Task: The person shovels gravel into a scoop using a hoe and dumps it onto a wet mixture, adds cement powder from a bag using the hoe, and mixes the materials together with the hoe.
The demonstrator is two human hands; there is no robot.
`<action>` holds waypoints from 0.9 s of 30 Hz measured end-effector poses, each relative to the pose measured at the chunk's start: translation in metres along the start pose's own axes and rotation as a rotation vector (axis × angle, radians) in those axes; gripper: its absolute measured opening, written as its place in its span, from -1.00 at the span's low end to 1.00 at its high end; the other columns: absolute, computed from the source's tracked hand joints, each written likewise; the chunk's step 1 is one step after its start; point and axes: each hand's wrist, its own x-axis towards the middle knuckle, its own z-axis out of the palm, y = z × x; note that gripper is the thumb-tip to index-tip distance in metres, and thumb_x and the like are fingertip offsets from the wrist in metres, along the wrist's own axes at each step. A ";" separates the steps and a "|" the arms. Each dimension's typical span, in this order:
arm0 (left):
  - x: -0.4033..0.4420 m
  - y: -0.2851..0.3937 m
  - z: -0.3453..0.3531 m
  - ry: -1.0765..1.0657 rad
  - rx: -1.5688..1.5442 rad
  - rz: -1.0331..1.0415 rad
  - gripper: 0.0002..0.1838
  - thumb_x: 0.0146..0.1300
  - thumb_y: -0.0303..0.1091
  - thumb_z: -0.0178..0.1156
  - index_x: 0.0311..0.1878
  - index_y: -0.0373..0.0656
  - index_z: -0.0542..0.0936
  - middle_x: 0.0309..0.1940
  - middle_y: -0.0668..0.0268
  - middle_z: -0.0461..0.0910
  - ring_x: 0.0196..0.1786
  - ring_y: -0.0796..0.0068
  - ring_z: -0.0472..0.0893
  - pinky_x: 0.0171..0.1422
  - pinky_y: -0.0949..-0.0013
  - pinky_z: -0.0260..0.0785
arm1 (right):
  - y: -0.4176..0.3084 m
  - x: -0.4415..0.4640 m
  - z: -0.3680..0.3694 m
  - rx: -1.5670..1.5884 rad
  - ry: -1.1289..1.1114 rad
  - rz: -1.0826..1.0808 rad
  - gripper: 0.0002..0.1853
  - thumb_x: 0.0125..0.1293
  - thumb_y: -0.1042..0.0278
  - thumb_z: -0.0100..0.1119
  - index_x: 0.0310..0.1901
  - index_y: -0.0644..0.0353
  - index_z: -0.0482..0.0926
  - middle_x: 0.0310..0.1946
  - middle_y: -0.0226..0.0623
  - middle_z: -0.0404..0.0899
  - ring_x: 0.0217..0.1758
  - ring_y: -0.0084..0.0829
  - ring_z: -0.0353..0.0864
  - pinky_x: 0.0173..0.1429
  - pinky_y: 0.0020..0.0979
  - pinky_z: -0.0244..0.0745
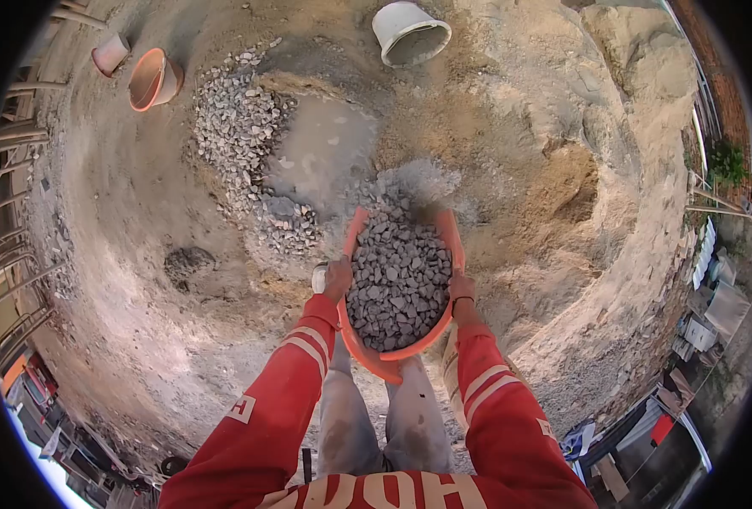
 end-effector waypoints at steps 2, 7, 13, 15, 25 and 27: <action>0.039 0.019 0.008 -0.066 -0.077 0.027 -0.54 0.41 -0.14 -0.17 0.09 -0.21 0.59 -0.02 -0.25 0.60 0.06 -0.32 0.58 0.15 -0.16 0.41 | -0.016 0.064 -0.019 -0.262 0.005 -0.178 -0.59 0.41 0.16 0.11 0.16 0.23 0.44 -0.33 -0.08 0.70 -0.22 -0.18 0.74 -0.27 -0.19 0.59; 0.145 0.060 0.036 0.168 -0.060 0.199 -0.58 0.45 -0.17 -0.15 -0.01 -0.28 0.60 -0.04 -0.16 0.63 -0.01 -0.19 0.65 0.06 -0.12 0.49 | -0.167 0.098 -0.079 -0.375 0.134 -0.377 -0.55 0.46 0.03 -0.03 0.06 0.30 0.52 -0.20 0.04 0.69 -0.11 -0.03 0.71 -0.08 -0.05 0.59; 0.136 0.167 -0.089 0.182 -0.534 -0.028 -0.44 0.45 -0.01 -0.08 -0.08 -0.41 0.65 -0.12 -0.10 0.68 -0.11 -0.16 0.68 -0.03 -0.06 0.52 | -0.312 0.137 -0.111 -0.280 0.298 -0.477 -0.39 0.54 -0.14 -0.35 -0.30 0.21 0.59 -0.30 0.08 0.68 -0.08 0.06 0.67 0.07 -0.03 0.49; 0.134 0.190 -0.114 0.277 -0.450 -0.008 -0.38 0.45 0.06 -0.11 -0.07 -0.42 0.65 -0.12 -0.16 0.66 -0.07 -0.20 0.67 0.00 -0.09 0.50 | -0.328 0.152 -0.108 -0.393 0.349 -0.577 -0.27 0.54 -0.19 -0.46 -0.42 0.24 0.59 -0.34 0.11 0.68 -0.08 0.08 0.67 0.11 -0.02 0.45; 0.091 0.212 -0.103 0.256 -0.146 0.113 -0.38 0.47 0.03 -0.14 -0.02 -0.43 0.63 -0.07 -0.27 0.62 0.06 -0.29 0.60 0.16 -0.13 0.43 | -0.233 0.180 -0.082 -0.306 0.184 -0.570 -0.21 0.50 -0.31 -0.38 -0.48 0.24 0.63 -0.57 -0.17 0.63 -0.39 -0.18 0.65 -0.13 -0.19 0.48; 0.103 0.186 -0.058 0.342 -0.147 -0.008 -0.41 0.47 0.01 -0.13 0.03 -0.42 0.61 -0.09 -0.23 0.64 0.03 -0.27 0.62 0.12 -0.10 0.46 | -0.212 0.170 -0.085 -0.297 0.094 -0.487 -0.25 0.47 -0.30 -0.27 -0.50 0.21 0.64 -0.60 -0.23 0.63 -0.42 -0.27 0.65 -0.16 -0.23 0.47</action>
